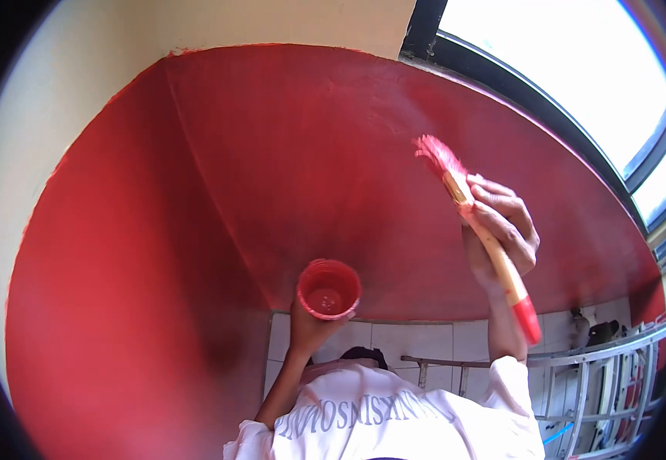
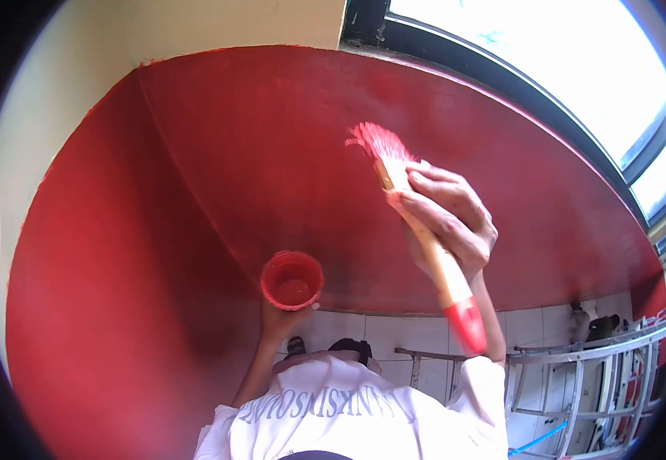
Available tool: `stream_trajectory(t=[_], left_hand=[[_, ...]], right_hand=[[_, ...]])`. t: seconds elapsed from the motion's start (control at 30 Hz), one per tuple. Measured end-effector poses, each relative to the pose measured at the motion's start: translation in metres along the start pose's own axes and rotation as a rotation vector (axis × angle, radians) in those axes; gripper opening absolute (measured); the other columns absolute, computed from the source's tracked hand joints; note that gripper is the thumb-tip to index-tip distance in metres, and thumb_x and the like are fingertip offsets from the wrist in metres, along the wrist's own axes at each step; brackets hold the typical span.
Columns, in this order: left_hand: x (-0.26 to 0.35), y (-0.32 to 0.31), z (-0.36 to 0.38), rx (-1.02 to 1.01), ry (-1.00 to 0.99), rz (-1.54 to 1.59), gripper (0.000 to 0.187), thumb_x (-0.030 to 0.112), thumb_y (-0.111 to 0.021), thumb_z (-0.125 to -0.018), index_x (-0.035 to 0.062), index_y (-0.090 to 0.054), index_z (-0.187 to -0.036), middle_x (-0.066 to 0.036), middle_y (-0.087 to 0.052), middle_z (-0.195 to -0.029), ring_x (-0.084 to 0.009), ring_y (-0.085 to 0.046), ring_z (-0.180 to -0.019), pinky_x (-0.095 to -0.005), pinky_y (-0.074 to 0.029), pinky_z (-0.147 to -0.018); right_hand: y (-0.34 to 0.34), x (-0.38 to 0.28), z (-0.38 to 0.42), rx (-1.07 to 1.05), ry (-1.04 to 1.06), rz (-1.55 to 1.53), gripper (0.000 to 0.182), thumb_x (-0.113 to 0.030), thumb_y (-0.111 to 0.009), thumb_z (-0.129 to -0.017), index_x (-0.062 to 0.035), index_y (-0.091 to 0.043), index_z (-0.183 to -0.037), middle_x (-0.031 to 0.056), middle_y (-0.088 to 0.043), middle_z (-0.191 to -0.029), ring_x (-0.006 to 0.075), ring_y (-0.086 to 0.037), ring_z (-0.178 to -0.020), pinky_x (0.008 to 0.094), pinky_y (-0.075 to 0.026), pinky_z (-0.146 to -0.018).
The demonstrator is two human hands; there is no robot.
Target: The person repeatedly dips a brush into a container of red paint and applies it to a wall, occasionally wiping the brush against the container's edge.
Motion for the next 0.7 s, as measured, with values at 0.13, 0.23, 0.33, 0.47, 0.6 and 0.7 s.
stream_trajectory(t=[0.13, 0.23, 0.33, 0.47, 0.6, 0.7], left_hand=[[-0.010, 0.018, -0.011, -0.001, 0.022, -0.005, 0.086, 0.011, -0.090, -0.060, 0.0036, -0.045, -0.132, -0.012, -0.057, -0.128, -0.0239, -0.058, -0.117, -0.0385, -0.049, -0.097], [-0.015, 0.025, -0.013, 0.023, 0.023, -0.059, 0.085, 0.009, -0.090, -0.060, 0.0034, -0.045, -0.132, -0.012, -0.057, -0.128, -0.0238, -0.058, -0.116, -0.0384, -0.049, -0.097], [-0.008, 0.025, -0.014, 0.063, 0.019, -0.074, 0.083, 0.009, -0.090, -0.060, 0.0030, -0.047, -0.130, -0.012, -0.059, -0.125, -0.0236, -0.059, -0.115, -0.0383, -0.049, -0.097], [-0.004, 0.018, -0.014, 0.126, 0.026, -0.096, 0.079, 0.008, -0.090, -0.059, 0.0030, -0.050, -0.127, -0.012, -0.061, -0.122, -0.0237, -0.060, -0.113, -0.0380, -0.049, -0.096], [-0.002, 0.007, -0.014, 0.164, 0.023, -0.118, 0.078, 0.008, -0.090, -0.058, 0.0036, -0.051, -0.126, -0.011, -0.061, -0.121, -0.0237, -0.060, -0.112, -0.0376, -0.049, -0.094], [-0.004, 0.000, -0.012, 0.167, 0.014, -0.122, 0.078, 0.008, -0.090, -0.057, 0.0036, -0.051, -0.125, -0.011, -0.061, -0.120, -0.0237, -0.060, -0.111, -0.0375, -0.049, -0.093]], right_hand=[[-0.005, 0.021, -0.025, -0.165, 0.178, 0.074, 0.036, -0.010, -0.079, -0.067, -0.0102, -0.076, -0.103, 0.0146, -0.070, -0.103, 0.0313, -0.070, -0.096, 0.0424, -0.059, -0.083], [-0.011, 0.028, -0.039, -0.248, 0.302, 0.224, 0.031, -0.011, -0.078, -0.071, -0.0120, -0.076, -0.102, 0.0137, -0.070, -0.105, 0.0290, -0.069, -0.096, 0.0434, -0.060, -0.083], [-0.031, 0.045, -0.020, -0.334, 0.385, 0.329, 0.026, -0.013, -0.077, -0.074, -0.0154, -0.075, -0.100, 0.0059, -0.070, -0.103, 0.0253, -0.067, -0.097, 0.0392, -0.062, -0.080], [-0.034, 0.035, 0.026, -0.510, 0.303, 0.099, 0.021, -0.014, -0.077, -0.074, -0.0156, -0.075, -0.094, 0.0033, -0.069, -0.101, 0.0212, -0.068, -0.088, 0.0346, -0.063, -0.073], [-0.006, 0.043, -0.025, -0.251, 0.384, 0.210, 0.030, -0.013, -0.080, -0.070, -0.0180, -0.076, -0.099, 0.0062, -0.070, -0.104, 0.0214, -0.069, -0.084, 0.0357, -0.063, -0.076], [-0.029, 0.057, -0.024, -0.342, 0.429, 0.273, 0.028, -0.014, -0.074, -0.072, -0.0209, -0.075, -0.099, 0.0034, -0.068, -0.099, 0.0192, -0.066, -0.084, 0.0300, -0.061, -0.063]])
Point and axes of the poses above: each hand's wrist, its own z-axis away from the middle knuckle, its own y-axis out of the back of the hand, x = y × z, the point moved 2 cm from there along -z, towards the middle knuckle
